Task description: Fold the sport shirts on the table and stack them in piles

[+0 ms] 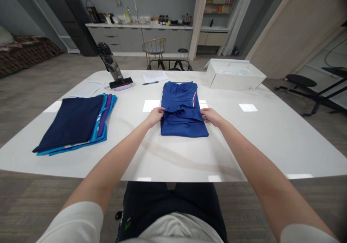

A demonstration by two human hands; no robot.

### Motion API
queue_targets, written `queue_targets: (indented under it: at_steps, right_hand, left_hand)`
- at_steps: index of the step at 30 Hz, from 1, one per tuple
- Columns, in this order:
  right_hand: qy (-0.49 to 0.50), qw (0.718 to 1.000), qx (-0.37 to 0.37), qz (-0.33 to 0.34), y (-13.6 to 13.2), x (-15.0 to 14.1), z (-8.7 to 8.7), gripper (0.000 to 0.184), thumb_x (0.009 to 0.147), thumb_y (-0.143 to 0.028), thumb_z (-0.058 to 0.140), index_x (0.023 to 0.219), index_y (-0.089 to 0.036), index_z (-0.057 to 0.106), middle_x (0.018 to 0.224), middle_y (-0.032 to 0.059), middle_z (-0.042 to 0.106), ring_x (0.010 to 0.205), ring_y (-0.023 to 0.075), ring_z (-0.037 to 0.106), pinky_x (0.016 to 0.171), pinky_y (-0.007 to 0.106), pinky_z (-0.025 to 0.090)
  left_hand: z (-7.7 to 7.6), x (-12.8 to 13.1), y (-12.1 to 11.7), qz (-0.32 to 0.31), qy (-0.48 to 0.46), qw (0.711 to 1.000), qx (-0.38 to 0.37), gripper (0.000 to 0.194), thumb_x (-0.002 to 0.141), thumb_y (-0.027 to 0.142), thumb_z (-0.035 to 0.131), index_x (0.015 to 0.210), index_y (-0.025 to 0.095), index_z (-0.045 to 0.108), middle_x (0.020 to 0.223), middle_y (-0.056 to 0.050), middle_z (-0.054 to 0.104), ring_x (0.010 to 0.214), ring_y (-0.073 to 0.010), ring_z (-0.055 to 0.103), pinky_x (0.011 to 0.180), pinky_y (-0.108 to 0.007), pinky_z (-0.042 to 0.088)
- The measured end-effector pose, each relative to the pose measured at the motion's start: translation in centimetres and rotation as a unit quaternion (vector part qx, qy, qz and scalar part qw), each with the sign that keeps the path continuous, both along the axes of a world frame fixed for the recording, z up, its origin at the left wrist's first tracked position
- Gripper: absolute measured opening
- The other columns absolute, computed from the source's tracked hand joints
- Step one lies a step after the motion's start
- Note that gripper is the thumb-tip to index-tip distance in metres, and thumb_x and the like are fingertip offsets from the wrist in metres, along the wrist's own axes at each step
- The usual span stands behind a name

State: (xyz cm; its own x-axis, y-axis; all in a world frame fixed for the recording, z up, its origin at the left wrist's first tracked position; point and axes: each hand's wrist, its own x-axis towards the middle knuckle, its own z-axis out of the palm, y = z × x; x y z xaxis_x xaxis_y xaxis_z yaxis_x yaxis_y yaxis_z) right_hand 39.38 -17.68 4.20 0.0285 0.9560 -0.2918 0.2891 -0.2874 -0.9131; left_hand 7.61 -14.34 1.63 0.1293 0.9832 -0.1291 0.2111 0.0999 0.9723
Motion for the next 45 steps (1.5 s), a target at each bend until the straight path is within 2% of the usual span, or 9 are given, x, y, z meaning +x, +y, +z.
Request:
queue_targets:
  at_steps: [4,9,16,22,25,30,34,39,45]
  right_hand:
    - [-0.165,0.974,0.123,0.094,1.2,1.7,-2.7,0.032,0.076,-0.020,0.066,0.108,-0.019,0.070,0.075,-0.0008,0.060,0.059,0.0126,0.049,0.057,0.026,0.043]
    - [-0.220,0.921,0.222,0.233,1.4,3.8,-3.2,0.058,0.080,-0.015,0.058,0.136,-0.027,0.068,0.107,0.0069,0.062,0.075,0.0164,0.057,0.077,0.034,0.055]
    - [-0.179,0.928,0.236,0.226,2.3,3.7,-1.7,0.021,0.082,-0.028,0.064,0.094,-0.024,0.081,0.122,0.0101,0.061,0.103,0.0244,0.062,0.084,0.036,0.054]
    - [-0.014,0.985,0.152,0.078,4.6,2.6,-1.8,0.027,0.082,-0.047,0.066,0.089,-0.021,0.066,0.075,0.0004,0.065,0.068,0.0153,0.056,0.061,0.027,0.045]
    - [-0.016,0.996,0.089,0.007,5.9,2.1,-2.2,0.036,0.077,-0.054,0.074,0.078,-0.021,0.061,0.057,-0.0043,0.053,0.052,0.0113,0.044,0.050,0.025,0.035]
    - [-0.083,0.997,0.009,0.005,7.6,2.2,-2.5,0.049,0.069,-0.063,0.083,0.065,-0.021,0.059,0.050,-0.0030,0.049,0.046,0.0099,0.038,0.044,0.025,0.026]
    - [-0.043,0.998,0.041,0.023,7.9,2.1,-2.2,0.046,0.066,-0.060,0.087,0.071,-0.020,0.064,0.062,0.0023,0.063,0.054,0.0148,0.052,0.047,0.027,0.038]
    - [0.050,0.988,0.141,0.037,8.4,2.0,0.0,0.048,0.074,-0.063,0.080,0.091,-0.021,0.067,0.084,0.0043,0.071,0.075,0.0199,0.064,0.062,0.030,0.050]
    - [0.035,0.971,0.233,-0.033,14.9,1.6,1.1,0.041,0.082,-0.060,0.072,0.094,-0.023,0.063,0.083,0.0027,0.069,0.082,0.0207,0.064,0.065,0.029,0.050]
  left_hand:
    - [-0.6,-1.2,1.4,-0.110,0.127,0.979,0.112,0.056,0.062,0.023,0.084,0.117,0.021,0.074,0.087,0.000,0.067,0.065,-0.0121,0.053,0.070,-0.028,0.050]
    - [-0.3,-2.1,2.9,-0.239,0.210,0.934,0.165,0.049,0.077,0.019,0.065,0.124,0.023,0.075,0.096,-0.004,0.068,0.078,-0.0180,0.059,0.082,-0.032,0.053]
    - [0.2,-1.7,4.1,-0.256,0.236,0.901,0.260,0.013,0.079,0.028,0.072,0.091,0.025,0.078,0.117,-0.006,0.067,0.114,-0.0270,0.059,0.109,-0.045,0.044]
    - [0.7,0.4,4.7,-0.070,-0.074,0.993,0.055,0.026,0.084,0.043,0.073,0.093,0.021,0.063,0.082,0.000,0.069,0.076,-0.0157,0.065,0.074,-0.029,0.053]
    - [0.5,1.5,5.7,0.027,-0.147,0.985,-0.084,0.031,0.077,0.043,0.081,0.091,0.021,0.063,0.078,0.000,0.070,0.067,-0.0142,0.066,0.062,-0.025,0.052]
    - [0.6,2.3,7.7,0.023,-0.156,0.966,-0.206,0.035,0.062,0.029,0.093,0.087,0.016,0.073,0.095,-0.012,0.079,0.084,-0.0233,0.075,0.075,-0.033,0.061]
    - [0.7,2.9,8.5,0.022,-0.123,0.975,-0.182,0.042,0.059,0.032,0.095,0.092,0.015,0.075,0.097,-0.013,0.080,0.090,-0.0286,0.076,0.083,-0.041,0.060]
    - [2.1,3.6,9.1,-0.026,-0.215,0.976,-0.014,0.048,0.073,0.041,0.087,0.112,0.018,0.072,0.110,-0.009,0.078,0.109,-0.0275,0.072,0.100,-0.043,0.056]
    - [3.4,4.3,16.0,0.011,-0.293,0.956,0.026,0.043,0.079,0.031,0.083,0.117,0.018,0.067,0.105,-0.008,0.077,0.101,-0.0244,0.074,0.099,-0.044,0.057]
